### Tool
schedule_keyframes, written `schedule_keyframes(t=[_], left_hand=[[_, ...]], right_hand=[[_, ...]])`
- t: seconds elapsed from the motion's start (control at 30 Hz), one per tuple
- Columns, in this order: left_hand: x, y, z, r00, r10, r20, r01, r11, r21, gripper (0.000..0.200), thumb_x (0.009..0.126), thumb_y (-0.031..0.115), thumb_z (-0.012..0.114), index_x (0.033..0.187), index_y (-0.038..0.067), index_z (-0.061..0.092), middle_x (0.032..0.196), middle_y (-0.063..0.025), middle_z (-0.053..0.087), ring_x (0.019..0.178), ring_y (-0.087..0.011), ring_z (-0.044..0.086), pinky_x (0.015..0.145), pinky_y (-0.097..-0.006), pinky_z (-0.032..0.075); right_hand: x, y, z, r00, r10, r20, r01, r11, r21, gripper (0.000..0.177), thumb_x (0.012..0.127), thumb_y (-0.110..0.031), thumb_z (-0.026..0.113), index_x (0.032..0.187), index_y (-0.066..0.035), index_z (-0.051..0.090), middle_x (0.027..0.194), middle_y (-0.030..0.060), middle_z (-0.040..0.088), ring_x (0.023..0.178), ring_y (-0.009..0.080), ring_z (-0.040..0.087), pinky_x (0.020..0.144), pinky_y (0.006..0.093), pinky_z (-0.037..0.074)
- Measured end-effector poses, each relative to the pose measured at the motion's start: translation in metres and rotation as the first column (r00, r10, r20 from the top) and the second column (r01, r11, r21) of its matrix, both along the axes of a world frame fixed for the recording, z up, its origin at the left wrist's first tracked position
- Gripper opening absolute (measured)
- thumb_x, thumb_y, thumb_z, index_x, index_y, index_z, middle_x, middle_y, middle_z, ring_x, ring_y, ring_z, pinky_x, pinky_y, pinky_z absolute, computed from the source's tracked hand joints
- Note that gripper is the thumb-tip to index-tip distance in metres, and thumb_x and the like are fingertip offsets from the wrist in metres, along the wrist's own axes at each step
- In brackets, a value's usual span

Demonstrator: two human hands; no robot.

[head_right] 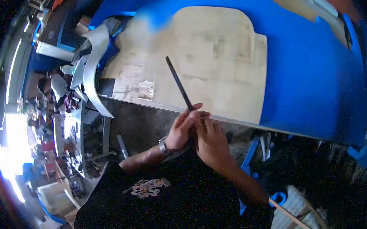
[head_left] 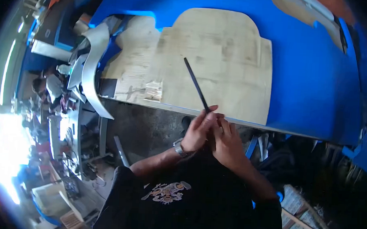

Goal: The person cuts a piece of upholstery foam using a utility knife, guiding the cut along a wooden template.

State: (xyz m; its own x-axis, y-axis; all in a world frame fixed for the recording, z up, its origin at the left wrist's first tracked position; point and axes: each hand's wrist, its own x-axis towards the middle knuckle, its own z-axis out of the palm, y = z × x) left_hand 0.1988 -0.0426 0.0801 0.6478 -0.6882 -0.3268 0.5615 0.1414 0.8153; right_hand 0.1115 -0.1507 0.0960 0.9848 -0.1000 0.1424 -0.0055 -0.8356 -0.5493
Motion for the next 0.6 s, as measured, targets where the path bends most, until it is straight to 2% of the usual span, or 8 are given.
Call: schedule_keyframes(t=[0.03,0.13,0.2,0.3,0.33,0.4,0.57,0.6], left_hand=[[0.011,0.017,-0.003,0.991,0.111,-0.073,-0.113,0.993,-0.021,0.037,0.101,0.021,0.035,0.131,0.002,0.042,0.108,-0.0113,0.061,0.100,-0.0196,0.059,0.088,-0.0310,0.048],[0.046,0.078,0.001,0.973,0.212,-0.086,-0.213,0.977,0.001,0.037,0.101,0.027,0.038,0.128,0.004,0.046,0.091,-0.0084,0.062,0.074,-0.0154,0.062,0.068,-0.0277,0.051],[0.076,0.120,-0.009,0.969,0.246,-0.036,-0.245,0.969,0.026,0.037,0.101,0.028,0.038,0.128,0.005,0.046,0.082,-0.0068,0.060,0.062,-0.0131,0.058,0.057,-0.0264,0.049],[0.128,0.186,-0.013,0.960,0.236,0.154,-0.256,0.958,0.132,0.033,0.099,0.026,0.042,0.124,0.005,0.046,0.076,-0.0055,0.059,0.056,-0.0098,0.053,0.050,-0.0249,0.046],[0.145,0.207,-0.012,0.944,0.247,0.217,-0.280,0.950,0.137,0.025,0.099,0.023,0.045,0.115,0.004,0.046,0.072,-0.0044,0.057,0.054,-0.0085,0.052,0.047,-0.0233,0.044],[0.185,0.244,-0.012,0.941,0.272,0.201,-0.302,0.944,0.136,0.021,0.098,0.021,0.047,0.108,0.003,0.044,0.072,-0.0040,0.055,0.052,-0.0080,0.050,0.045,-0.0223,0.042],[0.297,0.283,-0.023,0.791,0.042,0.610,-0.270,0.919,0.287,0.018,0.096,0.019,0.050,0.093,0.002,0.053,0.071,-0.0028,0.057,0.054,-0.0068,0.052,0.049,-0.0220,0.043],[0.317,0.282,-0.020,0.753,-0.021,0.658,-0.287,0.889,0.356,0.018,0.095,0.019,0.052,0.094,0.002,0.054,0.071,-0.0025,0.058,0.055,-0.0068,0.053,0.050,-0.0224,0.044]], right_hand=[[0.015,0.005,0.023,0.996,0.049,-0.068,-0.048,0.999,0.021,0.052,0.080,-0.010,0.063,0.128,0.001,0.045,0.117,0.0232,0.047,0.104,0.0374,0.050,0.088,0.0436,0.042],[0.056,0.012,0.065,0.987,0.087,0.132,-0.082,0.996,-0.046,0.047,0.077,-0.016,0.067,0.119,-0.002,0.053,0.108,0.0144,0.053,0.092,0.0310,0.053,0.076,0.0407,0.045],[0.078,0.029,0.109,0.859,0.061,0.508,-0.227,0.935,0.271,0.033,0.076,-0.017,0.069,0.103,0.001,0.061,0.097,0.0144,0.056,0.076,0.0281,0.056,0.066,0.0387,0.046],[0.075,0.072,0.184,0.360,0.039,0.932,-0.490,0.858,0.153,0.032,0.081,-0.016,0.063,0.109,-0.004,0.056,0.109,0.0113,0.051,0.084,0.0238,0.053,0.063,0.0346,0.047],[0.076,0.089,0.207,0.170,0.064,0.983,-0.544,0.838,0.040,0.034,0.083,-0.017,0.060,0.115,-0.007,0.052,0.115,0.0088,0.048,0.093,0.0239,0.052,0.064,0.0336,0.047],[0.096,0.115,0.225,-0.017,0.090,0.996,-0.646,0.759,-0.079,0.032,0.086,-0.016,0.057,0.116,-0.009,0.049,0.117,0.0064,0.045,0.099,0.0232,0.051,0.065,0.0326,0.046],[0.148,0.164,0.240,0.089,0.090,0.992,-0.888,0.459,0.038,0.014,0.085,-0.011,0.051,0.093,0.000,0.049,0.098,0.0068,0.044,0.078,0.0199,0.052,0.064,0.0319,0.045],[0.151,0.167,0.246,0.179,0.109,0.978,-0.888,0.446,0.113,0.012,0.084,-0.009,0.051,0.090,0.001,0.049,0.095,0.0067,0.044,0.075,0.0193,0.052,0.063,0.0313,0.044]])
